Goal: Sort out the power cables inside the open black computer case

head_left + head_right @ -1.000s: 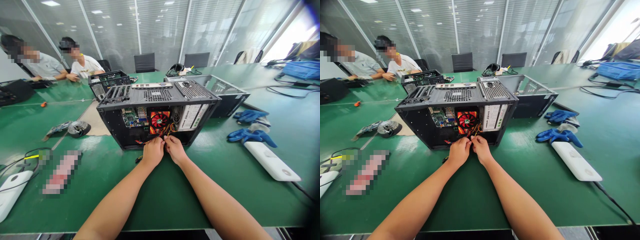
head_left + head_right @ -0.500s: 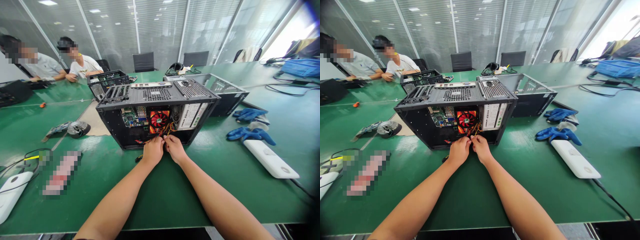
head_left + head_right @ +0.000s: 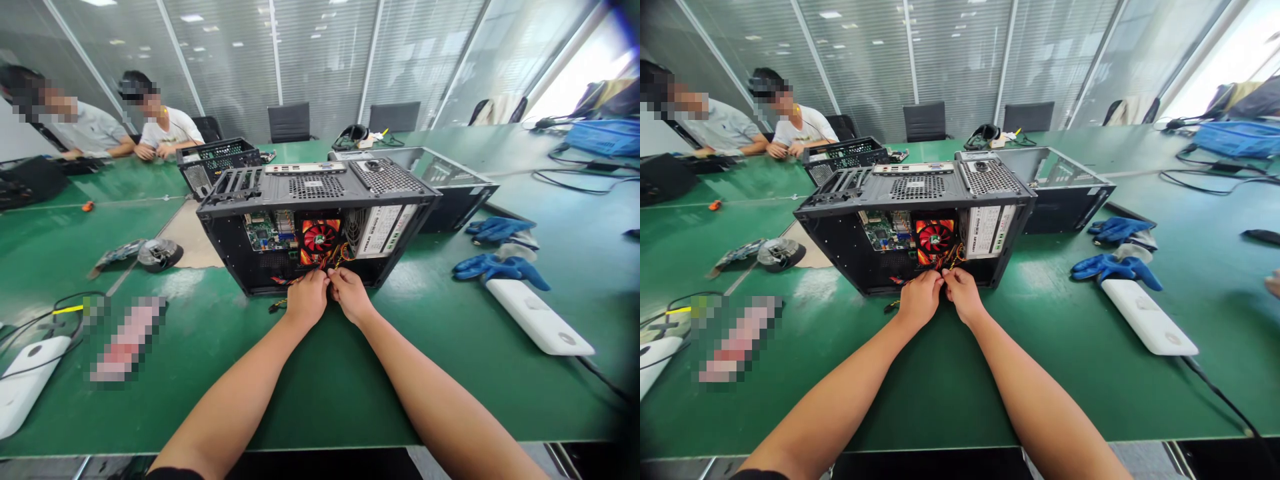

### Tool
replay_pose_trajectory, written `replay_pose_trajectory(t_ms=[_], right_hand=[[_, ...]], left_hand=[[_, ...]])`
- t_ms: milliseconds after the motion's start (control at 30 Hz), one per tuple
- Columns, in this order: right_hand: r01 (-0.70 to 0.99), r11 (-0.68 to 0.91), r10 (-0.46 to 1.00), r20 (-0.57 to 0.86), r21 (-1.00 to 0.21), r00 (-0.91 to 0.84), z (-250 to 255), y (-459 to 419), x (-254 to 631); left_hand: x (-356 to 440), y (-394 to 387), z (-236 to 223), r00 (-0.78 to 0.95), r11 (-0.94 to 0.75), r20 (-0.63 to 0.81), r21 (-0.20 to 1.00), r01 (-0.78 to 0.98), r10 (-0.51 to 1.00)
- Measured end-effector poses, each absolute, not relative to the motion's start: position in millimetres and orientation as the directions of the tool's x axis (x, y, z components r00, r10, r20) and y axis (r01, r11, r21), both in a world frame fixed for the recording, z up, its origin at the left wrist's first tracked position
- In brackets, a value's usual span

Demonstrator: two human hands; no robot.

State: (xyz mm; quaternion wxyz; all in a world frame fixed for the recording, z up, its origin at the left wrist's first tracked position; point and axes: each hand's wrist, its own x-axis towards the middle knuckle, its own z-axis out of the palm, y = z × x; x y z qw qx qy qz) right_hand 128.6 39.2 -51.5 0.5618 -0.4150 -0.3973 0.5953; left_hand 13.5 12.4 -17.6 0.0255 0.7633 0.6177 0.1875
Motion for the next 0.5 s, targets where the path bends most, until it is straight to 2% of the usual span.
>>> replay_pose_trajectory(t_ms=[500], right_hand=[[-0.349,-0.073,0.997,-0.074,-0.934,-0.011,-49.3,38.5,127.7]], left_hand=[[11.8,11.8,-20.9,0.237,-0.318,0.311,0.240,0.917,0.920]])
